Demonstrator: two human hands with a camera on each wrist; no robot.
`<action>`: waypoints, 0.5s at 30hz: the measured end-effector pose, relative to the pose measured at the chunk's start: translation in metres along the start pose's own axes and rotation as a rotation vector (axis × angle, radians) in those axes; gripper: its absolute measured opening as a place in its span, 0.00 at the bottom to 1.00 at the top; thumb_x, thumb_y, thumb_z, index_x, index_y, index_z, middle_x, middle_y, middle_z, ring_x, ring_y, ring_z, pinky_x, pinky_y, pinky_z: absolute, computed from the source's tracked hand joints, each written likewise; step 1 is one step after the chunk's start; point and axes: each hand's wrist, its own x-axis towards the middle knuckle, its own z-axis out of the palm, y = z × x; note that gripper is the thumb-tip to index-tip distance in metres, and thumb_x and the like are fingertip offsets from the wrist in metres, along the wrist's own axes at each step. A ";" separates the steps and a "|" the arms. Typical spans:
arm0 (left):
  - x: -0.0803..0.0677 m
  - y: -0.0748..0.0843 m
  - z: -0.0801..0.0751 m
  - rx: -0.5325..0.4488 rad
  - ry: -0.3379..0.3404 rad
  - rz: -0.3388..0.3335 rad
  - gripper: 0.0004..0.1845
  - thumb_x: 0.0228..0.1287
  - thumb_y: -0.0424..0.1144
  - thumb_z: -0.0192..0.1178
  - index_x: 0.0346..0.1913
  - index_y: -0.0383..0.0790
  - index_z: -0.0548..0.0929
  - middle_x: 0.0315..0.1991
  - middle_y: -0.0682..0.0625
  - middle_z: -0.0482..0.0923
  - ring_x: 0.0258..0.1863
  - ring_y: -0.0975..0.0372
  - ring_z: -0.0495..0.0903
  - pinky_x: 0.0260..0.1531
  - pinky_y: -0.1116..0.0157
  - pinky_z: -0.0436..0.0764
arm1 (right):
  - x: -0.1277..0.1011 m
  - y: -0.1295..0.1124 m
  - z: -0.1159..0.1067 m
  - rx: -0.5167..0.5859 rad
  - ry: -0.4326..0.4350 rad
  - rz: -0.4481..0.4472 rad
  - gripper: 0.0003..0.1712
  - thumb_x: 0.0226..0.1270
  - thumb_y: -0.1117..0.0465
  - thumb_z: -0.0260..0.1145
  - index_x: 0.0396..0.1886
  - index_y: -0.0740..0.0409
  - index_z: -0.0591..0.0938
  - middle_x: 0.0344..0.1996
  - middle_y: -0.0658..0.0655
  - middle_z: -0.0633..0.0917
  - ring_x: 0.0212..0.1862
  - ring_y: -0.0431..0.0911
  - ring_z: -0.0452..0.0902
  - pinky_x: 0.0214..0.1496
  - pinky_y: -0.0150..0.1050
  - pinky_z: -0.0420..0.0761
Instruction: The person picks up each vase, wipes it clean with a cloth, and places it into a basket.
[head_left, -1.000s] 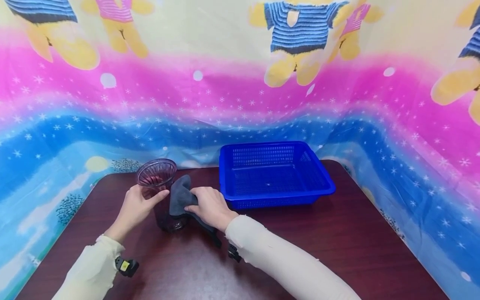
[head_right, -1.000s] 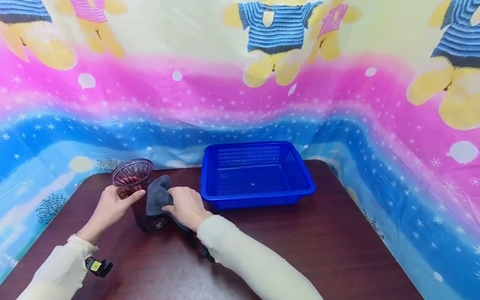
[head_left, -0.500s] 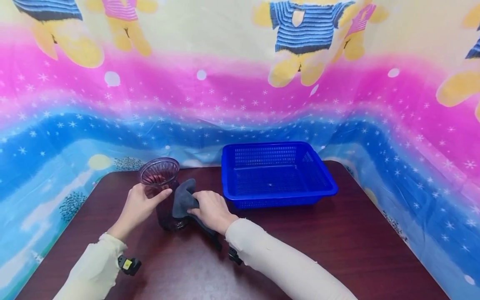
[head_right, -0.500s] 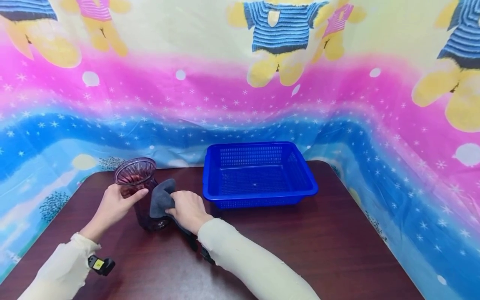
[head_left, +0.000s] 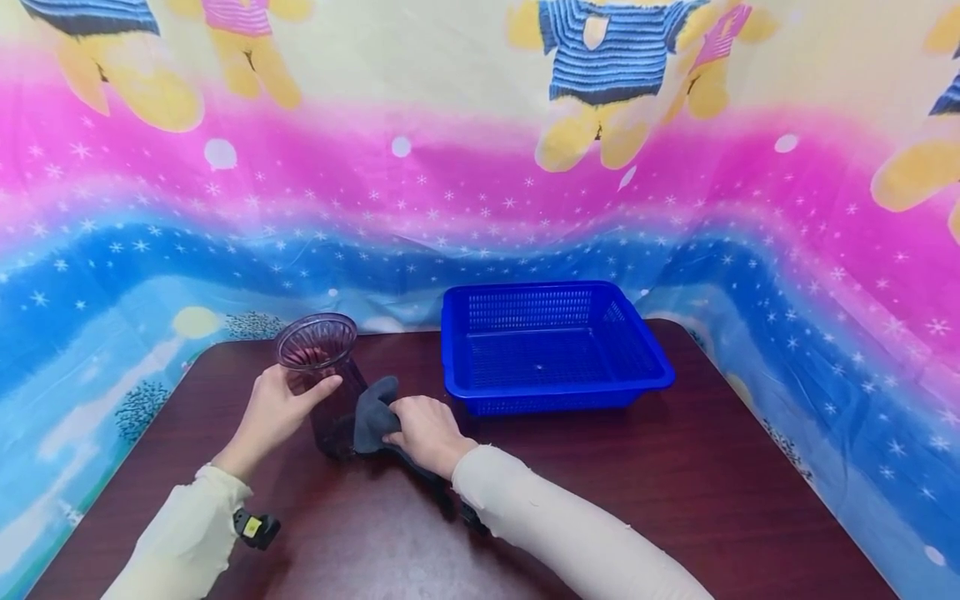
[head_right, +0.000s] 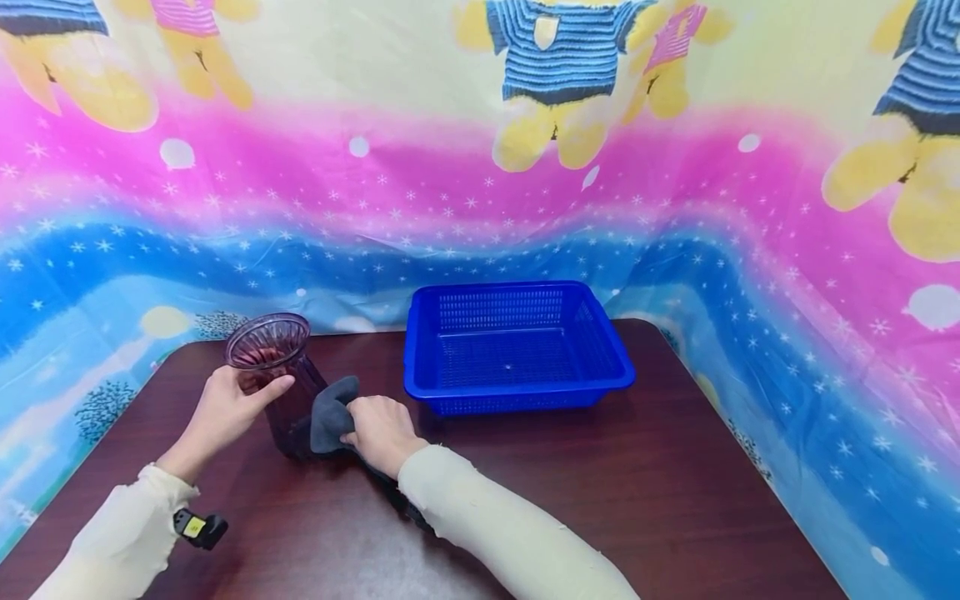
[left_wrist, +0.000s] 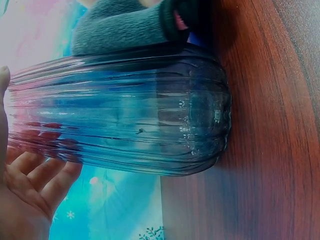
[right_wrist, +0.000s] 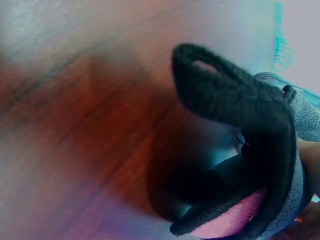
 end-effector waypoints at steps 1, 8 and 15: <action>0.000 0.000 0.000 0.000 0.001 -0.001 0.19 0.63 0.49 0.70 0.48 0.38 0.86 0.43 0.40 0.90 0.37 0.90 0.72 0.40 0.80 0.76 | 0.000 0.001 0.002 -0.006 -0.002 -0.001 0.11 0.59 0.48 0.77 0.30 0.46 0.85 0.24 0.44 0.84 0.26 0.37 0.74 0.25 0.34 0.71; 0.000 0.002 -0.001 0.001 -0.002 -0.005 0.19 0.64 0.49 0.70 0.48 0.38 0.86 0.43 0.40 0.90 0.37 0.91 0.71 0.41 0.78 0.76 | -0.002 0.006 0.011 -0.038 -0.023 0.007 0.12 0.58 0.49 0.77 0.26 0.46 0.82 0.21 0.43 0.82 0.25 0.37 0.73 0.24 0.35 0.69; -0.001 0.001 0.000 -0.002 0.002 -0.007 0.19 0.63 0.49 0.70 0.48 0.38 0.85 0.44 0.40 0.90 0.37 0.91 0.71 0.40 0.81 0.75 | -0.002 0.006 0.017 -0.058 -0.048 0.023 0.12 0.57 0.48 0.78 0.26 0.46 0.83 0.22 0.45 0.84 0.27 0.40 0.78 0.25 0.37 0.72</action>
